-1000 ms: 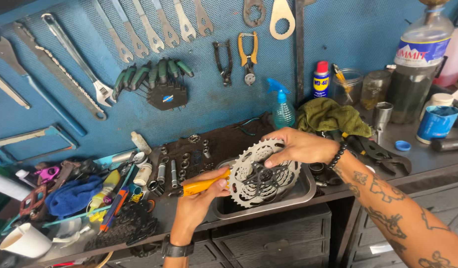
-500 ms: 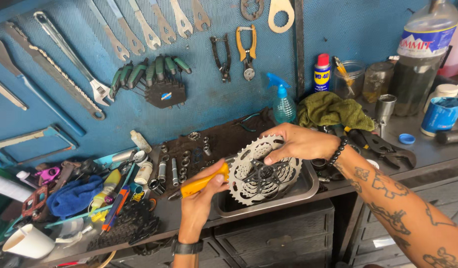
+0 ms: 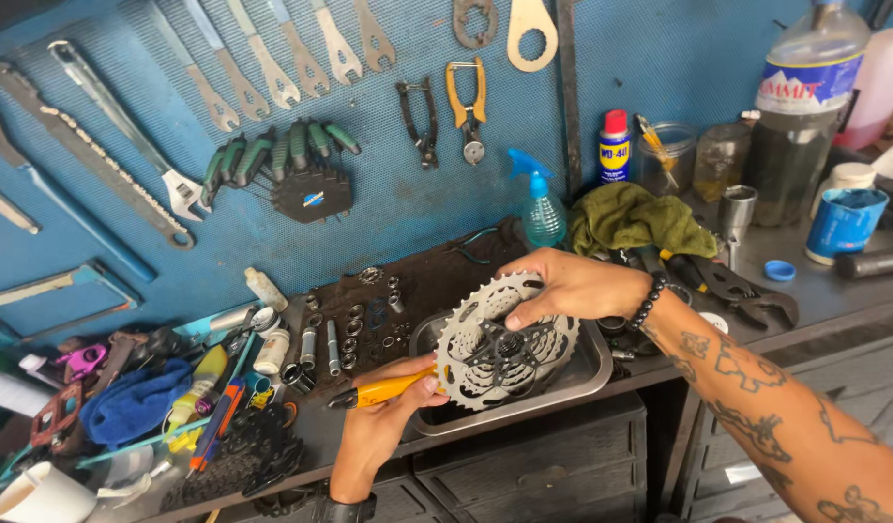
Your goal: The person scrubs a bicycle cassette with a yellow-handled brush over a metal tray. They rotate the cassette to clean different sides and the spaces between the gears.
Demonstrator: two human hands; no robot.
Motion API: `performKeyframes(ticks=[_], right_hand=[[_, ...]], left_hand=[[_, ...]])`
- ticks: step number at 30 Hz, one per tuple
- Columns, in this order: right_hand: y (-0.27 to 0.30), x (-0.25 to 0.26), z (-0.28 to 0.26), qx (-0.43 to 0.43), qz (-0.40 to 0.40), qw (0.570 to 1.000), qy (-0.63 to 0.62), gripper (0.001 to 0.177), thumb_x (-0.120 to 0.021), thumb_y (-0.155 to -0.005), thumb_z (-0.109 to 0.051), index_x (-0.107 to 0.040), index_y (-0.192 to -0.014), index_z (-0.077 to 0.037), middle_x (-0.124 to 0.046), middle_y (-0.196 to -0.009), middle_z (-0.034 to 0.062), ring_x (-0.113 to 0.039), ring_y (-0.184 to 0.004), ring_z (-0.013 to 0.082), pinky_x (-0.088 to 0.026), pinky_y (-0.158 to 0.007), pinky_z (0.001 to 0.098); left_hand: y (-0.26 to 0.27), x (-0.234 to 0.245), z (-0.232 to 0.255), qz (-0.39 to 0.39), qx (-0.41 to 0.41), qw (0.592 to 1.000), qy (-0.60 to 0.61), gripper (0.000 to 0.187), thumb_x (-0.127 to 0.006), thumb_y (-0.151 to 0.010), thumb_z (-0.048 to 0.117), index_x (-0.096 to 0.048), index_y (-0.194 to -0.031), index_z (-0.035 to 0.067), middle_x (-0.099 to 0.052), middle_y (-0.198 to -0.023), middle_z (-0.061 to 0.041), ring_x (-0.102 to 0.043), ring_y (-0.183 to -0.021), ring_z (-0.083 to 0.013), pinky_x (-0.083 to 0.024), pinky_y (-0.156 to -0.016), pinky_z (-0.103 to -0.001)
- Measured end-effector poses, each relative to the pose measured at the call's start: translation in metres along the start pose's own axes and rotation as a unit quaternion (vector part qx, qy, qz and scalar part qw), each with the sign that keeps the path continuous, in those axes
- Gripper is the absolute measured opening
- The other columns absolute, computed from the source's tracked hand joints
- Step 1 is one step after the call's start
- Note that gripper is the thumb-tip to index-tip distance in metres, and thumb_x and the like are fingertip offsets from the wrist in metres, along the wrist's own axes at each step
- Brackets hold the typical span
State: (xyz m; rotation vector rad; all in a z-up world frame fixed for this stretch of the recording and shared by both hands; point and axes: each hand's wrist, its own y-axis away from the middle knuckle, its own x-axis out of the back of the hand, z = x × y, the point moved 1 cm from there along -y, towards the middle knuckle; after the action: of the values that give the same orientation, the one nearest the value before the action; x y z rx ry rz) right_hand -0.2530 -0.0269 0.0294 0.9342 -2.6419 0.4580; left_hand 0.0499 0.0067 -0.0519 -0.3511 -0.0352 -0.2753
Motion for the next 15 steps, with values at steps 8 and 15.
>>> performKeyframes(ticks=[8,15], right_hand=[[0.007,0.001,0.0,-0.023,0.019,1.0,-0.008,0.033,-0.08,-0.083,-0.012,-0.073,-0.113,0.0,-0.079,-0.102,0.0024,-0.068,-0.093,0.0081,-0.055,-0.086,0.0266],[0.003,0.0,0.001,-0.021,0.015,1.0,0.008,0.033,-0.081,-0.082,-0.013,-0.073,-0.112,-0.001,-0.079,-0.102,0.0014,-0.068,-0.092,0.0068,-0.056,-0.086,0.0259]], left_hand=[[-0.001,-0.011,-0.003,0.021,-0.032,0.999,0.03,0.033,-0.07,-0.091,0.007,-0.071,-0.123,-0.002,-0.074,-0.124,-0.016,-0.075,-0.099,-0.0219,-0.068,-0.079,-0.035],[-0.017,-0.007,0.028,0.03,-0.049,0.998,0.003,0.035,-0.071,-0.092,0.007,-0.071,-0.126,0.0,-0.074,-0.121,-0.019,-0.074,-0.098,-0.0227,-0.068,-0.079,-0.036]])
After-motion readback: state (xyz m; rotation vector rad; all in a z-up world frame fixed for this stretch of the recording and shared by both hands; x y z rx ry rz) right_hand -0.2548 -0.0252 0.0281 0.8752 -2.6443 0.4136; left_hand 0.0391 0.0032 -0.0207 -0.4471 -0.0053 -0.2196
